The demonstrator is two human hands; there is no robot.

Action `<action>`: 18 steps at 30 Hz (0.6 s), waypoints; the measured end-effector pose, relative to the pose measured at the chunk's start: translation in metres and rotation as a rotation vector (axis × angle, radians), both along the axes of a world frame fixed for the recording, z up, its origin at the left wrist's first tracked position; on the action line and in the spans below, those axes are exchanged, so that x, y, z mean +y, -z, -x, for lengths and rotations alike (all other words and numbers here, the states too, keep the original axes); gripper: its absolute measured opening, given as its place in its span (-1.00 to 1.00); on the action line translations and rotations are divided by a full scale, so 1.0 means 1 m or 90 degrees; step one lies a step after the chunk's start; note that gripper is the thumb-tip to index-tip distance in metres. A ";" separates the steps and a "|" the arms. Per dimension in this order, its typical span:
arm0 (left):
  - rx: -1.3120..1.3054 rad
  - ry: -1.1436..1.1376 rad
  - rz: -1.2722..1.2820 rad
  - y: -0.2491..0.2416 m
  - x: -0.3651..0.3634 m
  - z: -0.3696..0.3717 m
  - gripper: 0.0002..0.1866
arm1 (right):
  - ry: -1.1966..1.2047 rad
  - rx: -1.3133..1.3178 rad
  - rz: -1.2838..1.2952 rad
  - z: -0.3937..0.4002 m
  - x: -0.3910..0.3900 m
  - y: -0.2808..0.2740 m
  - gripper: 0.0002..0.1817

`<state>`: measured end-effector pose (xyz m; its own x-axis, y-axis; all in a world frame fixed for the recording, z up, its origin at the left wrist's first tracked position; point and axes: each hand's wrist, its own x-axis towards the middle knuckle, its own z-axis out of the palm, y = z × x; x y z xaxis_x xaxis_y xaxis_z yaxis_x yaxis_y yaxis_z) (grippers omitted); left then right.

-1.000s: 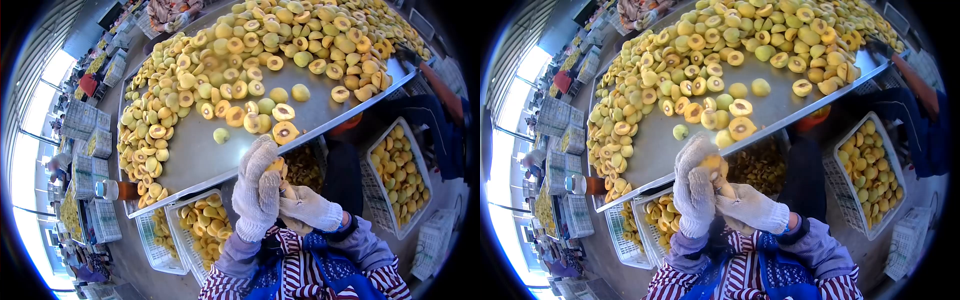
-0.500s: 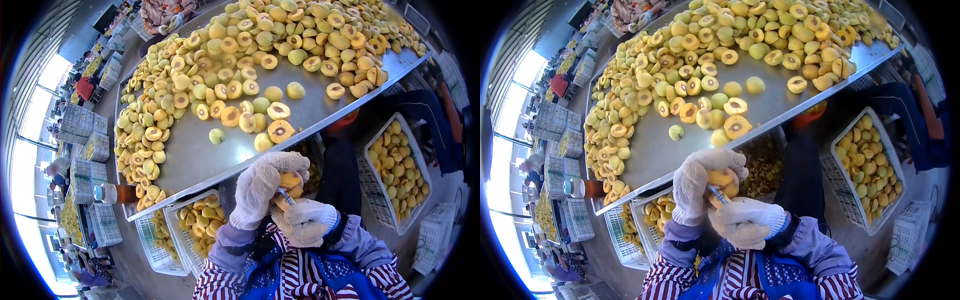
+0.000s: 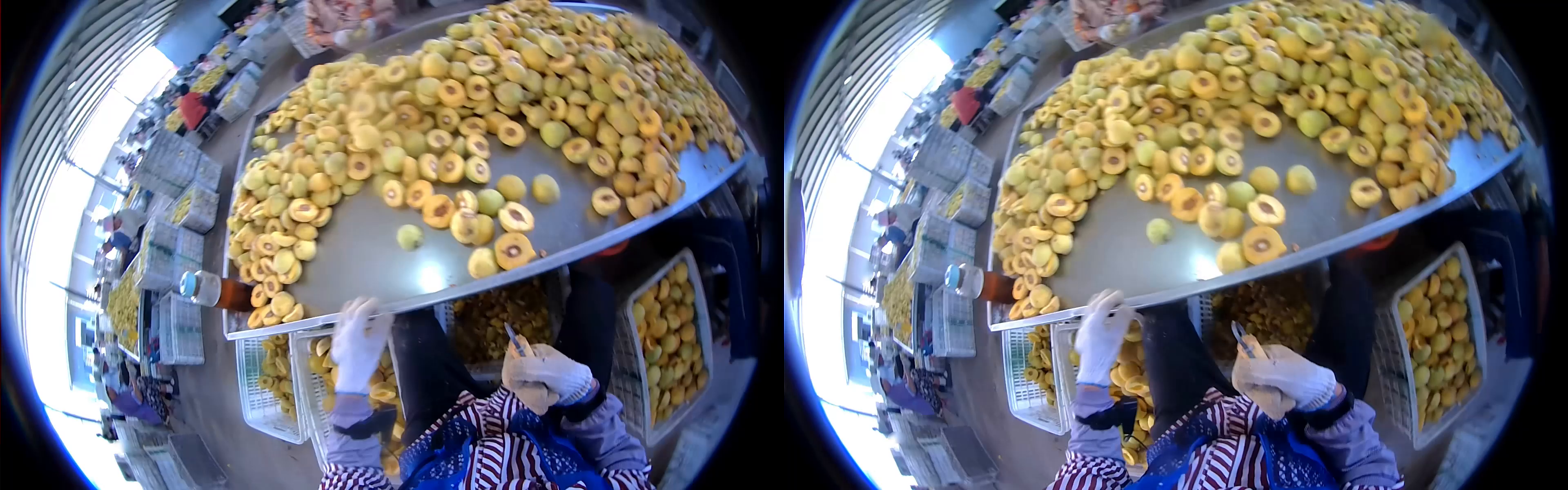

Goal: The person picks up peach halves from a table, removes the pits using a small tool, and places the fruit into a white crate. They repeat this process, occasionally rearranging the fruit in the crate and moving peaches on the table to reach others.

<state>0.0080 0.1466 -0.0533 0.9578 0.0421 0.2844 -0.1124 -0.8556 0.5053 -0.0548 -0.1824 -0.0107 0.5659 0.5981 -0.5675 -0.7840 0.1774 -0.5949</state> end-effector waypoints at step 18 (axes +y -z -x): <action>0.453 0.048 0.871 0.045 -0.075 -0.104 -0.48 | 0.053 -0.114 0.161 -0.015 0.039 -0.038 -0.75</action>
<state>0.1119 0.0714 -0.0984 0.8858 -0.1715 -0.4312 0.4636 0.2864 0.8385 -0.0400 -0.1433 0.0277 0.7118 0.3982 -0.5786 -0.6513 0.0656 -0.7560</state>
